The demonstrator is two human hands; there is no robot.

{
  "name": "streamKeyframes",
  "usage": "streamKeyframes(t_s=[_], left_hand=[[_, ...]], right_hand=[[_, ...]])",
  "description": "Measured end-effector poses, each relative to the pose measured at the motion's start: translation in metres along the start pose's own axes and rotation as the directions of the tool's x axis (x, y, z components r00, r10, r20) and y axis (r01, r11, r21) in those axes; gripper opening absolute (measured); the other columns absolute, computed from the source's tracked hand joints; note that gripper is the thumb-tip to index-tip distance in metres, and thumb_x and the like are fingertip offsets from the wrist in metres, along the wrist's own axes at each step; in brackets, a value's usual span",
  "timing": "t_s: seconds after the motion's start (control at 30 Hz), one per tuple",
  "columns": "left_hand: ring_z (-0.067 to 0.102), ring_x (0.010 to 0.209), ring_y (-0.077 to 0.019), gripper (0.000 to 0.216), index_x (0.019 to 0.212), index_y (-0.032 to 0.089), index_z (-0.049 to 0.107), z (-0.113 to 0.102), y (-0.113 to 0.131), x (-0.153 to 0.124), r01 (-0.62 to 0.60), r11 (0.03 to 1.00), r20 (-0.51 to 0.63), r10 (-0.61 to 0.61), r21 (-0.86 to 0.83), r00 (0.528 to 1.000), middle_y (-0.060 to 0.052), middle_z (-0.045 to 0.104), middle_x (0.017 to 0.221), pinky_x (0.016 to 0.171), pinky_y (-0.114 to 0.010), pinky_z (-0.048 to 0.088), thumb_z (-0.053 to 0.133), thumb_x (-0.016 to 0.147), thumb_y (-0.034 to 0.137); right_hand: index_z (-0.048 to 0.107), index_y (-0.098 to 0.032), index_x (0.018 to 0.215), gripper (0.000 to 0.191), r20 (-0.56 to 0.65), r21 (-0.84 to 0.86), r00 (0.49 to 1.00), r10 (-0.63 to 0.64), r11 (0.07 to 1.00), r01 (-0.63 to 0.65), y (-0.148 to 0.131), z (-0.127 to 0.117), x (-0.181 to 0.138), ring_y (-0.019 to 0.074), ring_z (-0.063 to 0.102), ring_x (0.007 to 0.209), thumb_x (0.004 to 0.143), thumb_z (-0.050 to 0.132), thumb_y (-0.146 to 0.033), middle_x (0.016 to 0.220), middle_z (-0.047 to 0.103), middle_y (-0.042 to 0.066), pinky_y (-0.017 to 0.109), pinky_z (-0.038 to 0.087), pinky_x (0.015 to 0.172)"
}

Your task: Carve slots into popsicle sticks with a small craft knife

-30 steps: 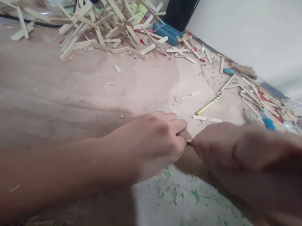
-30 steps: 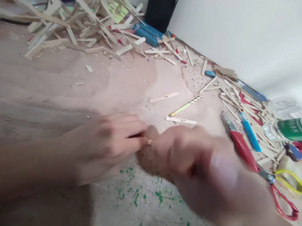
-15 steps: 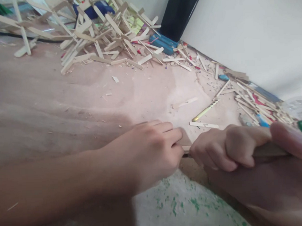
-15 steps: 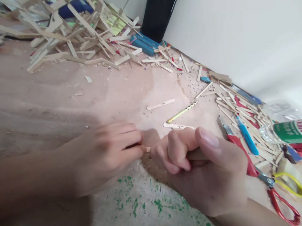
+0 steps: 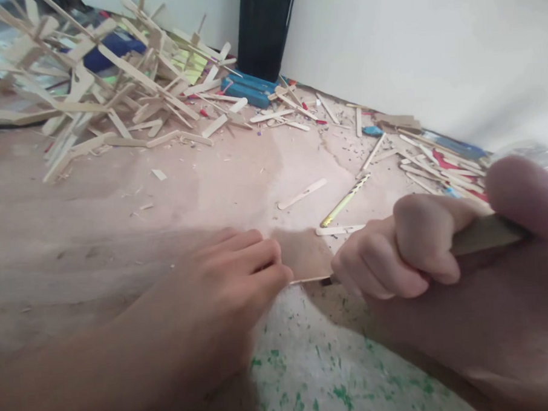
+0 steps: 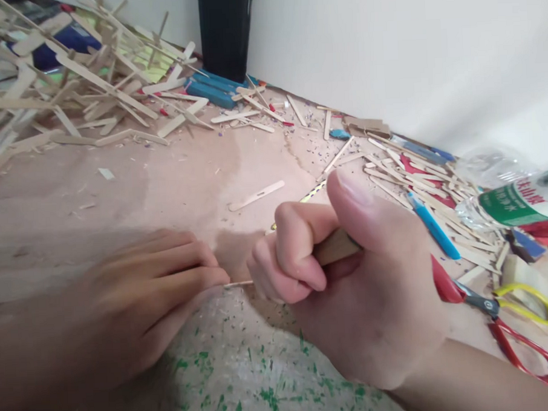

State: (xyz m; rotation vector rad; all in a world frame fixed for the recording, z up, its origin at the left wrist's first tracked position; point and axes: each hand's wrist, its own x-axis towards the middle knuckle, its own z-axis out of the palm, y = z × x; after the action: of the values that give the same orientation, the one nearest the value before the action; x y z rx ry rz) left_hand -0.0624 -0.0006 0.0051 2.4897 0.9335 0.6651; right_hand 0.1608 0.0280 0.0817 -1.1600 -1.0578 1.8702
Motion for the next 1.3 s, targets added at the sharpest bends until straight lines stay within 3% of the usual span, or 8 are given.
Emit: streamKeyframes(t_s=[0.17,0.3,0.53,0.87,0.97,1.07,1.17,1.3], left_hand=[[0.065,0.080,-0.0241,0.037,0.085,0.020,0.074,-0.001,-0.001,0.003,-0.027,0.997,-0.014,0.028,0.068,1.000,-0.004,0.072,0.088,0.078,-0.043,0.053,0.054,0.105,-0.004],[0.068,0.085,-0.0259,0.036,0.091,0.019,0.079,0.000,-0.001,0.002,-0.031,0.995,-0.017,0.032,0.093,0.999,-0.005,0.077,0.093,0.082,-0.047,0.054,0.055,0.112,0.004],[0.065,0.088,-0.0247,0.029,0.095,0.019,0.079,0.003,-0.001,0.000,-0.057,0.995,-0.023,0.059,0.085,0.998,-0.003,0.073,0.093,0.084,-0.045,0.050,0.061,0.113,0.004],[0.061,0.093,-0.0227,0.025,0.101,0.017,0.077,0.004,-0.004,-0.001,-0.091,0.995,-0.016,0.091,0.037,0.996,-0.002,0.070,0.097,0.090,-0.042,0.048,0.062,0.114,0.002],[0.063,0.094,-0.0230,0.023,0.106,0.016,0.079,0.004,-0.004,-0.001,-0.088,0.996,-0.015,0.088,0.027,0.996,-0.002,0.073,0.099,0.090,-0.043,0.049,0.062,0.115,0.004],[0.067,0.096,-0.0235,0.025,0.105,0.014,0.080,0.005,-0.003,-0.001,-0.068,0.998,-0.013,0.068,0.012,0.998,-0.003,0.075,0.101,0.089,-0.044,0.050,0.060,0.115,0.003],[0.069,0.095,-0.0240,0.026,0.106,0.013,0.081,0.006,-0.003,-0.001,-0.061,0.998,-0.003,0.061,0.002,0.998,-0.004,0.076,0.101,0.087,-0.045,0.049,0.060,0.115,0.002],[0.068,0.094,-0.0231,0.026,0.105,0.014,0.081,0.008,-0.004,-0.001,-0.060,0.998,-0.021,0.059,-0.004,0.998,-0.003,0.076,0.101,0.086,-0.044,0.047,0.060,0.115,0.002]], right_hand=[[0.025,-0.017,0.049,0.089,0.002,0.015,1.000,-0.024,1.000,0.024,0.005,-0.001,0.006,0.0135,0.034,0.051,0.101,0.086,-0.057,0.049,0.021,-0.001,0.038,0.040,0.058],[0.032,-0.019,0.058,0.079,-0.024,-0.093,0.990,-0.139,0.986,0.137,0.012,-0.009,0.003,0.0172,0.040,0.057,0.097,0.085,-0.063,0.056,0.025,0.000,0.044,0.047,0.063],[0.039,-0.024,0.054,0.078,0.062,-0.084,0.995,-0.084,0.992,0.089,0.018,-0.013,0.007,0.0205,0.044,0.061,0.099,0.077,-0.076,0.056,0.036,0.002,0.047,0.052,0.066],[0.035,-0.021,0.053,0.080,0.017,-0.046,0.999,-0.047,0.998,0.047,0.015,0.003,0.004,0.0182,0.038,0.055,0.102,0.084,-0.061,0.053,0.033,0.001,0.042,0.043,0.061],[0.027,-0.016,0.047,0.092,-0.028,-0.023,0.999,-0.016,1.000,0.015,0.008,0.013,0.012,0.0141,0.036,0.048,0.102,0.085,-0.063,0.045,0.026,0.000,0.037,0.045,0.058],[0.014,-0.014,0.043,0.103,-0.032,0.048,0.999,0.034,0.998,-0.032,0.008,0.016,0.024,0.0090,0.027,0.039,0.104,0.083,-0.061,0.038,0.017,-0.001,0.029,0.034,0.047],[0.019,-0.020,0.050,0.086,-0.051,0.172,0.995,-0.081,0.981,0.089,0.020,0.006,0.032,0.0085,0.023,0.039,0.106,0.078,-0.048,0.040,0.018,-0.005,0.027,0.031,0.042],[0.026,-0.026,0.059,0.059,-0.035,0.269,0.969,-0.244,0.932,0.244,0.038,-0.011,0.036,0.0076,0.026,0.039,0.090,0.075,-0.037,0.046,0.024,-0.008,0.026,0.031,0.036]])
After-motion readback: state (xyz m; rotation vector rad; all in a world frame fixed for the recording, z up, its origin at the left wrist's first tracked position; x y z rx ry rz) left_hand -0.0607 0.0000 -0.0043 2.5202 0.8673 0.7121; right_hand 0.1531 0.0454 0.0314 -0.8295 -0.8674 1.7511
